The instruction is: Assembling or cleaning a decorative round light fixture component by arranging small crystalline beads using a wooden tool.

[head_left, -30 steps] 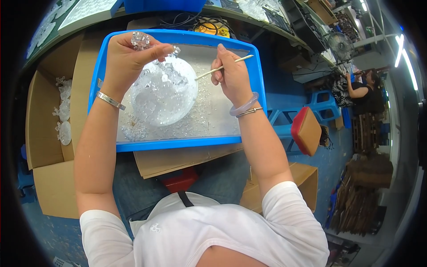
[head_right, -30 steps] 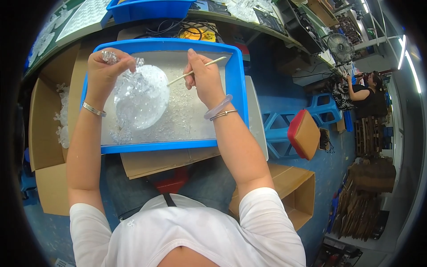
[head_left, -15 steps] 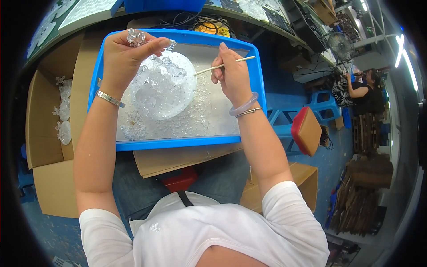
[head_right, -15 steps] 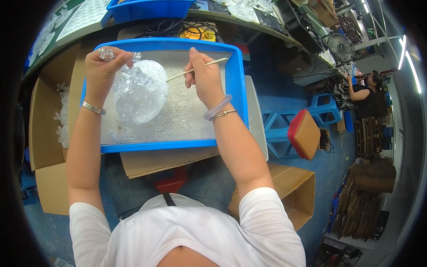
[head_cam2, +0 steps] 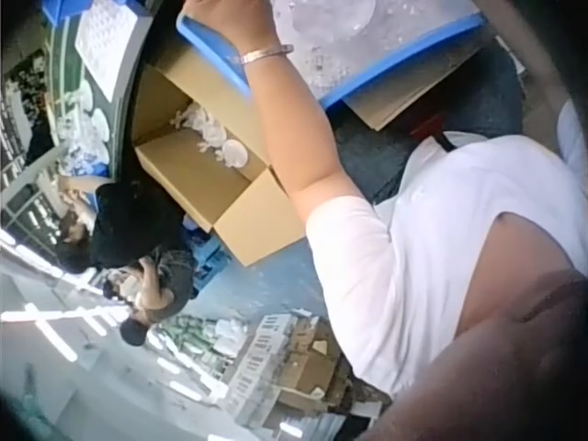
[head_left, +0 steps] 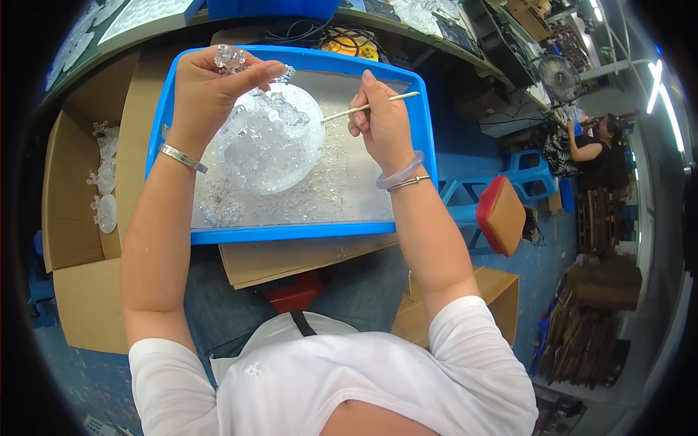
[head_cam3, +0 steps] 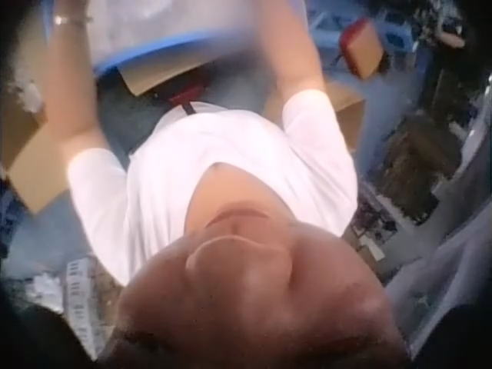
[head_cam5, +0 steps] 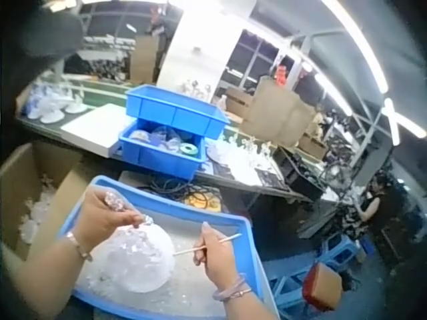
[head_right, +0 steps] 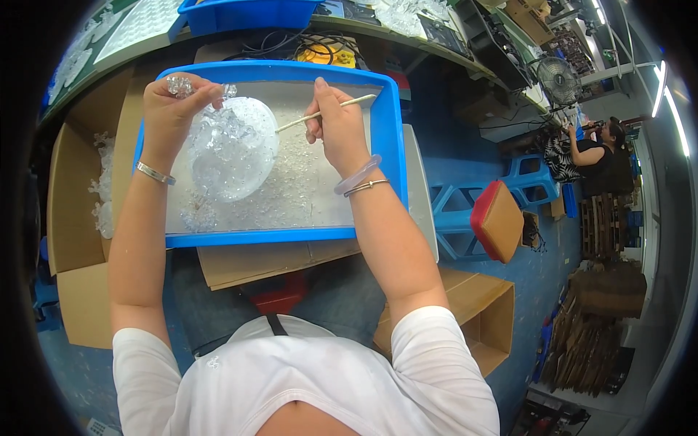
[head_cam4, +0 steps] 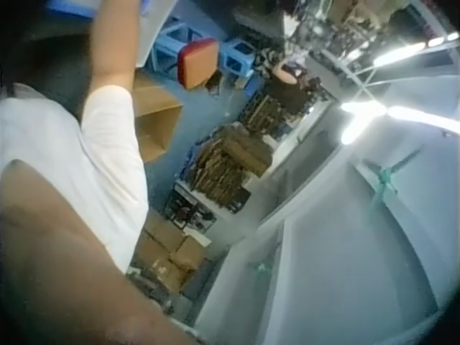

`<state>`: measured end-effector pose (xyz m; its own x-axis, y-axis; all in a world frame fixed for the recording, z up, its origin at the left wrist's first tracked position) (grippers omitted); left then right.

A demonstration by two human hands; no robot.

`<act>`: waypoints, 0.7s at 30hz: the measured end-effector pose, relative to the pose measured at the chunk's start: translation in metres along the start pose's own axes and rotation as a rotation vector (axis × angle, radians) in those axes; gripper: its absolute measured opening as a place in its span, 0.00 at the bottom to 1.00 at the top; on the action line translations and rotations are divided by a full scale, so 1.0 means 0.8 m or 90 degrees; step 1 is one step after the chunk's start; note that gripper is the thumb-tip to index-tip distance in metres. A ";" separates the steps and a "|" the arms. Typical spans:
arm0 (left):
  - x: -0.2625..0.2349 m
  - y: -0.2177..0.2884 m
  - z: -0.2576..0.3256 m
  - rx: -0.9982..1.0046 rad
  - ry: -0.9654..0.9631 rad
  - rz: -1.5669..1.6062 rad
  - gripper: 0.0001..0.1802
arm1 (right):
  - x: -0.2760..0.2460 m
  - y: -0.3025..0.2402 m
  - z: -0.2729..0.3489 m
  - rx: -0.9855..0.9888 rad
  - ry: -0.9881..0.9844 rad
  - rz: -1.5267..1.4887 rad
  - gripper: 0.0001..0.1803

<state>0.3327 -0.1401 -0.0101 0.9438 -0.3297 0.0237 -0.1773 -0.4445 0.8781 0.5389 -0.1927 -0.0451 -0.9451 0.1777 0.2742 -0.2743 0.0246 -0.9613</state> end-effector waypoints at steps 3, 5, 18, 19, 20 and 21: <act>-0.002 -0.006 -0.002 0.019 0.032 0.001 0.07 | 0.000 0.001 0.001 0.010 -0.031 0.006 0.20; -0.003 -0.006 -0.002 0.027 0.061 -0.005 0.07 | 0.001 0.001 0.002 0.014 -0.050 0.016 0.20; -0.001 0.003 -0.001 -0.007 0.122 -0.007 0.06 | 0.002 -0.006 0.005 -0.016 -0.058 -0.071 0.21; -0.001 0.003 -0.001 -0.006 0.125 -0.009 0.06 | 0.004 -0.006 0.006 -0.023 -0.062 -0.051 0.21; -0.002 0.003 -0.001 -0.006 0.127 -0.009 0.06 | 0.005 -0.006 0.007 -0.022 -0.063 -0.050 0.21; -0.002 0.002 -0.001 -0.004 0.127 -0.006 0.06 | 0.006 -0.007 0.008 -0.022 -0.059 -0.038 0.21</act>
<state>0.3310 -0.1399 -0.0081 0.9821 -0.1532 0.1099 -0.1675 -0.4411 0.8817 0.5348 -0.1979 -0.0385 -0.9399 0.0833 0.3310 -0.3262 0.0665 -0.9430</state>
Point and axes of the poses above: each hand's wrist, its own z-axis away from the middle knuckle, its own x-axis out of the palm, y = z × x, the point moved 2 cm from there along -z, towards the middle knuckle, and after that the axes turned 2 degrees about y, right-handed, at the moved point
